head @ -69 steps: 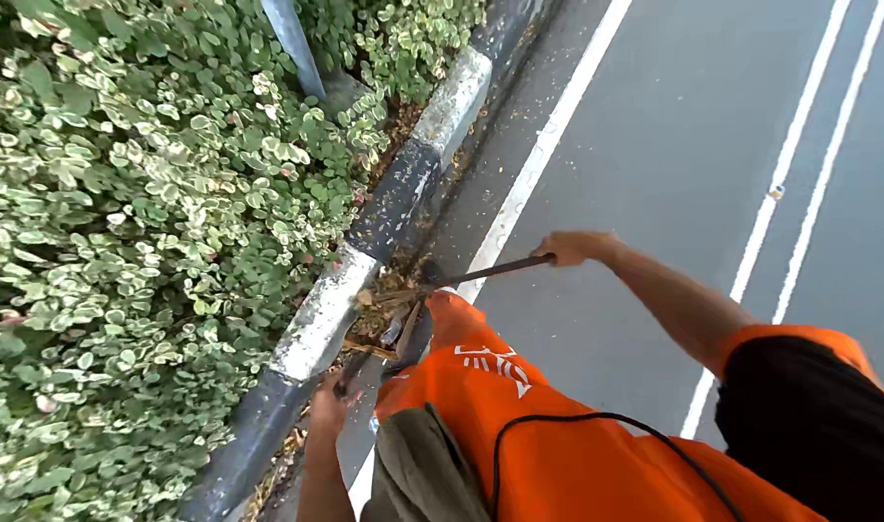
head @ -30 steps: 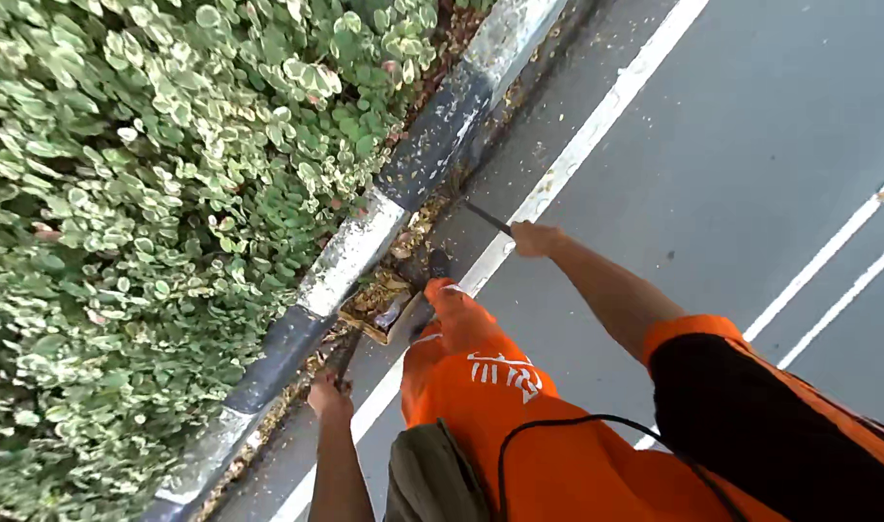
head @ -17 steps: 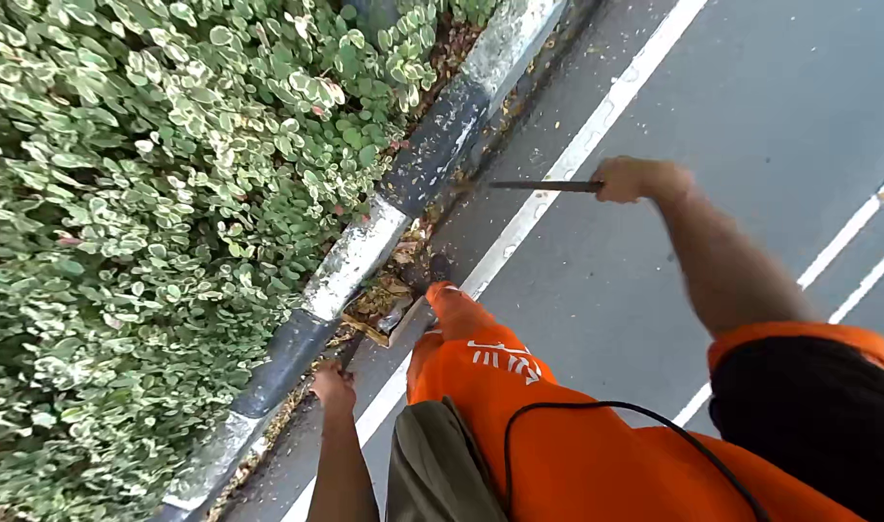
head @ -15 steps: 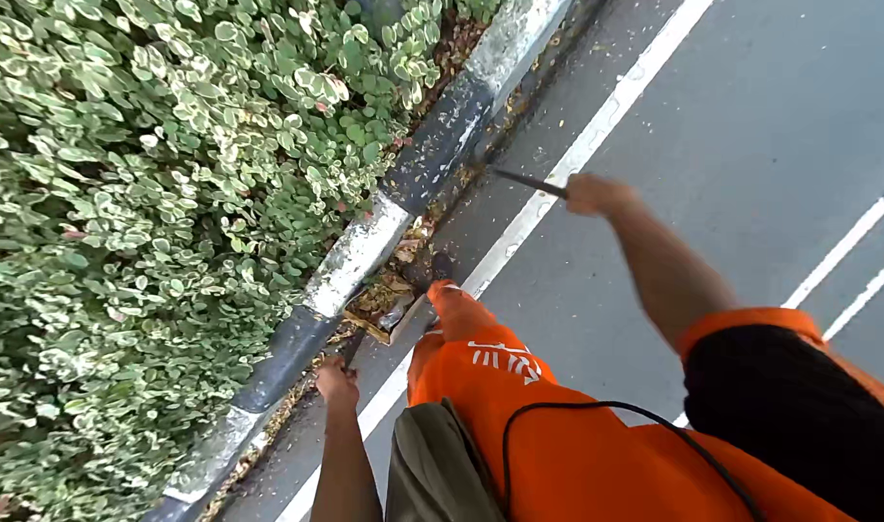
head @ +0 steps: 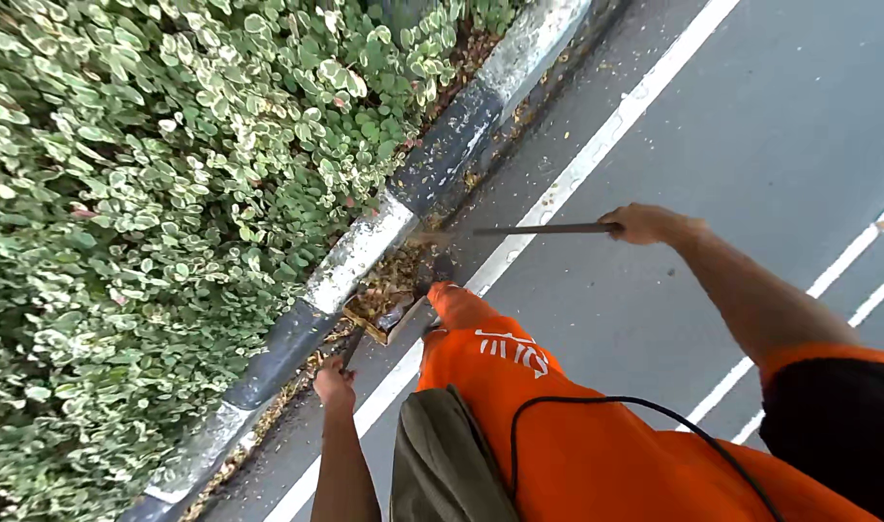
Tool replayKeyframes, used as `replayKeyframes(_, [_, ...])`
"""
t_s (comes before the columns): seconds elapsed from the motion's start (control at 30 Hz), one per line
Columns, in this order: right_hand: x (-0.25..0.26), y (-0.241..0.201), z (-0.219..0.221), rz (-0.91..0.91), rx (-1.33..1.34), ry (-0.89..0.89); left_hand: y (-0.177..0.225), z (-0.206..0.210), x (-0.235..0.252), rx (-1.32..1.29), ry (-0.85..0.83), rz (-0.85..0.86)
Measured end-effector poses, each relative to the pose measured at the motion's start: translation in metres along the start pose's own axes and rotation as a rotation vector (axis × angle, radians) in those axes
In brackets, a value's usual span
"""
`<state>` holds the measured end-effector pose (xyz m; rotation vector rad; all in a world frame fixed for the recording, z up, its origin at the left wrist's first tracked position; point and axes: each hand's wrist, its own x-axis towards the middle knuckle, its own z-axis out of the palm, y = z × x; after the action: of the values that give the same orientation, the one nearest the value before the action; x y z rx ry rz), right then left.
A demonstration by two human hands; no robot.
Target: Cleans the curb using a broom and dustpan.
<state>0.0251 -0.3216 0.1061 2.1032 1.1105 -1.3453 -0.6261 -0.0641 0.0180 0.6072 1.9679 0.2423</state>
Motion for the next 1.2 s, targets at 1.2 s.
replayKeyframes(1.2, [0.114, -0.082, -0.086, -0.09, -0.132, -0.044, 0.009, 0.026, -0.017, 0.036, 0.015, -0.07])
